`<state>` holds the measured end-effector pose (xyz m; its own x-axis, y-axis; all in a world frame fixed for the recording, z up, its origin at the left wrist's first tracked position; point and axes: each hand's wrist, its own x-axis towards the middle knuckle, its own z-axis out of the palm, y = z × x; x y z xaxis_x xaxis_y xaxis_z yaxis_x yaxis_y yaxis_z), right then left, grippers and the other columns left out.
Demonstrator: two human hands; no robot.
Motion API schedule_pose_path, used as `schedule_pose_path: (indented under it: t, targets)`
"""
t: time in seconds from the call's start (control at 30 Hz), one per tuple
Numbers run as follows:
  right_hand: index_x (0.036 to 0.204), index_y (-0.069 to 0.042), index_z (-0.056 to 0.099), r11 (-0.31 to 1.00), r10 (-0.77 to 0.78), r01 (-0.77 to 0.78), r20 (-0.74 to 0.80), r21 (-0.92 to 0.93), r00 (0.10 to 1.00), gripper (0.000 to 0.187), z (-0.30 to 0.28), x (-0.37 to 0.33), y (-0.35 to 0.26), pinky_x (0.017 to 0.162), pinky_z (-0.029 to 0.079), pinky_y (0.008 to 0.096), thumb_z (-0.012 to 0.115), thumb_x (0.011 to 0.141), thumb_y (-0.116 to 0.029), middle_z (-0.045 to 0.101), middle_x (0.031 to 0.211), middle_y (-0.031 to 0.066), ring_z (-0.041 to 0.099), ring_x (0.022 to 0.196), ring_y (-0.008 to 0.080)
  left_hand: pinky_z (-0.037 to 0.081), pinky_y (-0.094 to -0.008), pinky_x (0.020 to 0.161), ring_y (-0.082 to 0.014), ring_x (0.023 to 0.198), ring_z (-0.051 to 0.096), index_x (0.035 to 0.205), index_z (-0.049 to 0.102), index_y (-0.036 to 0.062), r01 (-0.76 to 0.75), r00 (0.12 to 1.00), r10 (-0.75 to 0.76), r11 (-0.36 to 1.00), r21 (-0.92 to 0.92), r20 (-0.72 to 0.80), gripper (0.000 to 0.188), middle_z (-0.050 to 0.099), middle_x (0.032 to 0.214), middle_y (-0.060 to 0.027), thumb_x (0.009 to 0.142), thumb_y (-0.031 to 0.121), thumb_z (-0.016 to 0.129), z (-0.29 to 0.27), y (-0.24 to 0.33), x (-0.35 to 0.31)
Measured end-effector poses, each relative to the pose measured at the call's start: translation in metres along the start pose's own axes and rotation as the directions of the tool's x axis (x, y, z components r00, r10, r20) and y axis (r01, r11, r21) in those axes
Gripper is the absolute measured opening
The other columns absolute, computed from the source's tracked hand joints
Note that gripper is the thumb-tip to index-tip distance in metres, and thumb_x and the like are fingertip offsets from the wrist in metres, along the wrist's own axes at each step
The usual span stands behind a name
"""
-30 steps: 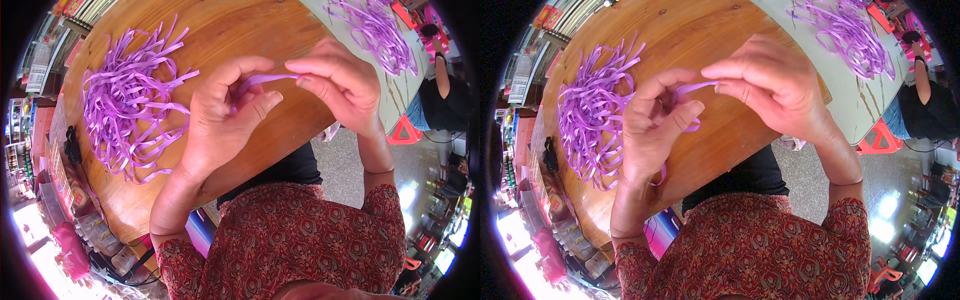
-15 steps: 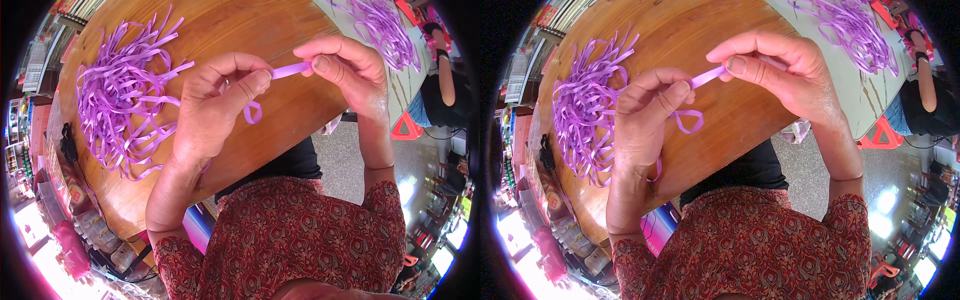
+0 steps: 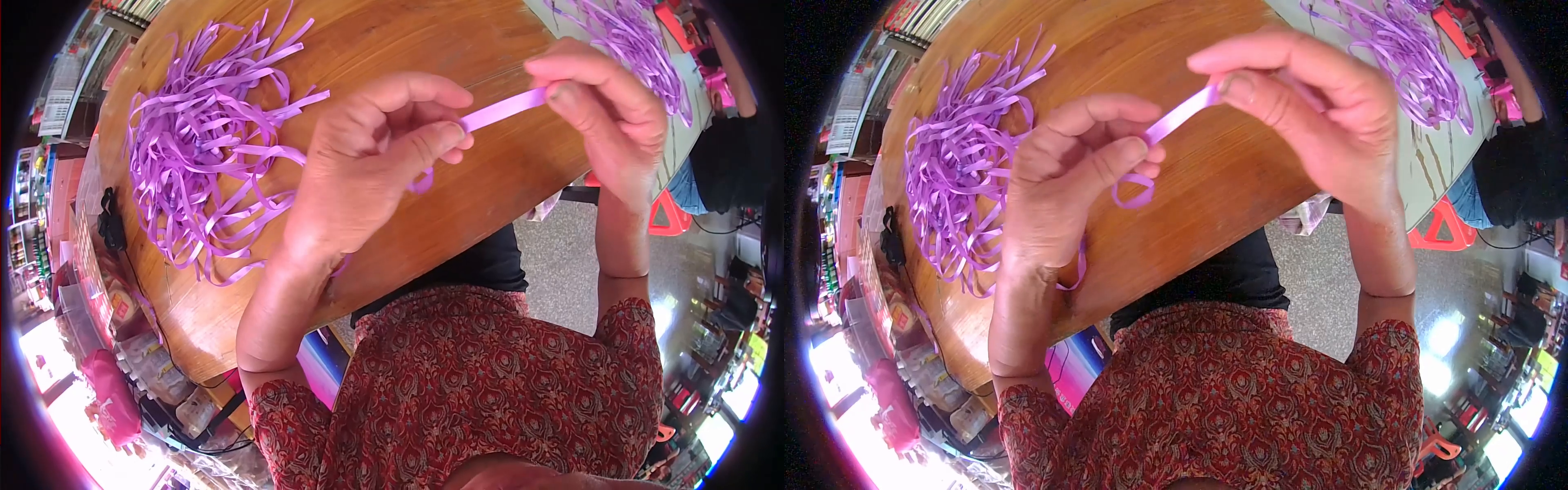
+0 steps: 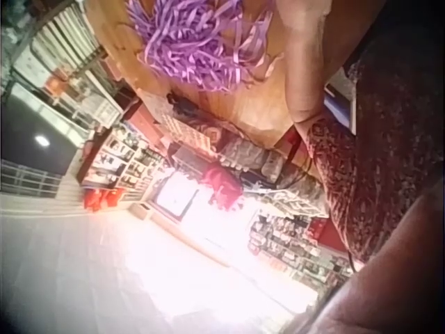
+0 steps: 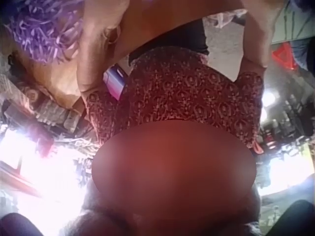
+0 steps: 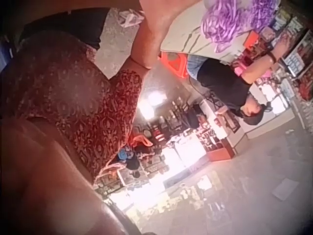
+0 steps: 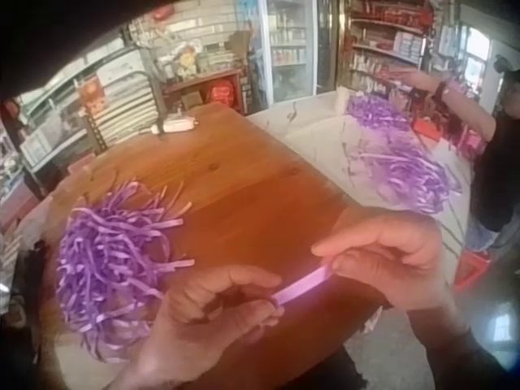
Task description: The person ties knots in purple ribbons by hand, pulling each ribbon from a pile, forming a loop, and tightening the knot. They then stretch the knotted ribbon between their hands before setting it aside and reaching for the next one.
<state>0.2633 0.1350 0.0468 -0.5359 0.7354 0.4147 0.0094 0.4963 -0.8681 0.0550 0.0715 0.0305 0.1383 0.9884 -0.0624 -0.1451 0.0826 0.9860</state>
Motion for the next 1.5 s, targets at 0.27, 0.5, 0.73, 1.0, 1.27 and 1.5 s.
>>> schedule_pose_path:
  t: [0.27, 0.5, 0.73, 1.0, 1.27, 1.5]
  targets:
    - [0.088, 0.001, 0.063, 0.939, -0.209, 0.296, -0.398, 0.173, 0.893, 0.012, -0.018, 0.027, -0.038, 0.065, 0.047, 0.0293, 0.066, 0.077, 0.001, 0.063, 0.082, 0.0084, 0.061, 0.072, 0.0209, 0.046, -0.0212, 0.065, -0.0084, 0.068, 0.055, 0.107, 0.060, -0.0002, -0.122, 0.992, 0.121, 0.992, 0.022, 0.047, 0.024, 0.060, 0.082, -0.0031, 0.083, -0.002, 0.060, 0.003, -0.015, 0.005]
    - [0.112, 0.008, 0.052, 0.925, -0.095, 0.228, -0.397, 0.303, 0.913, 0.026, -0.058, 0.018, -0.039, 0.086, 0.039, 0.0337, 0.051, 0.089, -0.003, 0.056, 0.099, 0.0105, 0.053, 0.086, 0.0196, 0.041, -0.0164, 0.055, -0.0053, 0.066, 0.055, 0.101, 0.060, 0.0034, -0.230, 0.956, 0.256, 0.958, 0.173, -0.142, 0.020, 0.060, 0.080, 0.0007, 0.082, -0.003, 0.061, -0.021, 0.000, -0.003]
    - [0.122, 0.014, 0.044, 0.329, 0.371, 0.516, -0.611, 0.791, 0.699, 0.032, -0.088, 0.026, -0.026, 0.101, 0.031, 0.0390, 0.044, 0.091, 0.003, 0.048, 0.109, 0.0139, 0.045, 0.095, 0.0175, 0.046, -0.0169, 0.061, -0.0038, 0.074, 0.054, 0.096, 0.059, 0.0024, -0.236, 0.919, 0.290, 0.947, 0.216, -0.267, 0.018, 0.058, 0.081, 0.0017, 0.081, -0.006, 0.063, -0.042, 0.011, -0.018]
    - [0.112, 0.006, 0.059, 0.977, -0.195, 0.210, -0.249, 0.035, 0.949, 0.024, -0.107, 0.016, 0.007, 0.091, 0.043, 0.0285, 0.051, 0.091, -0.002, 0.059, 0.114, 0.0131, 0.056, 0.096, 0.0140, 0.041, -0.0161, 0.057, -0.0013, 0.067, 0.050, 0.094, 0.063, 0.0016, -0.215, 0.935, 0.264, 0.953, 0.214, -0.237, 0.009, 0.058, 0.076, 0.0027, 0.086, 0.005, 0.061, -0.048, 0.011, -0.025]
    - [0.106, 0.002, 0.062, 0.952, 0.150, -0.172, -0.105, -0.251, 0.983, 0.020, -0.068, 0.002, 0.009, 0.084, 0.047, 0.0255, 0.054, 0.089, -0.004, 0.064, 0.100, 0.0083, 0.060, 0.090, 0.0122, 0.045, -0.0371, 0.069, -0.0277, 0.076, 0.056, 0.092, 0.063, 0.0049, -0.136, 0.819, 0.568, 0.049, 0.990, 0.084, 0.015, 0.059, 0.081, -0.0095, 0.080, 0.013, 0.064, -0.097, -0.013, -0.017]
    - [0.101, 0.004, 0.061, 0.925, 0.336, -0.342, 0.063, 0.169, 0.940, 0.017, -0.019, -0.002, 0.008, 0.076, 0.046, 0.0236, 0.055, 0.088, -0.004, 0.061, 0.092, 0.0065, 0.057, 0.080, 0.0110, 0.043, -0.0418, 0.081, -0.0351, 0.096, 0.053, 0.111, 0.055, 0.0033, -0.401, 0.725, 0.675, 0.253, 0.880, 0.136, 0.037, 0.055, 0.104, -0.0163, 0.075, 0.008, 0.066, -0.010, -0.020, 0.006]
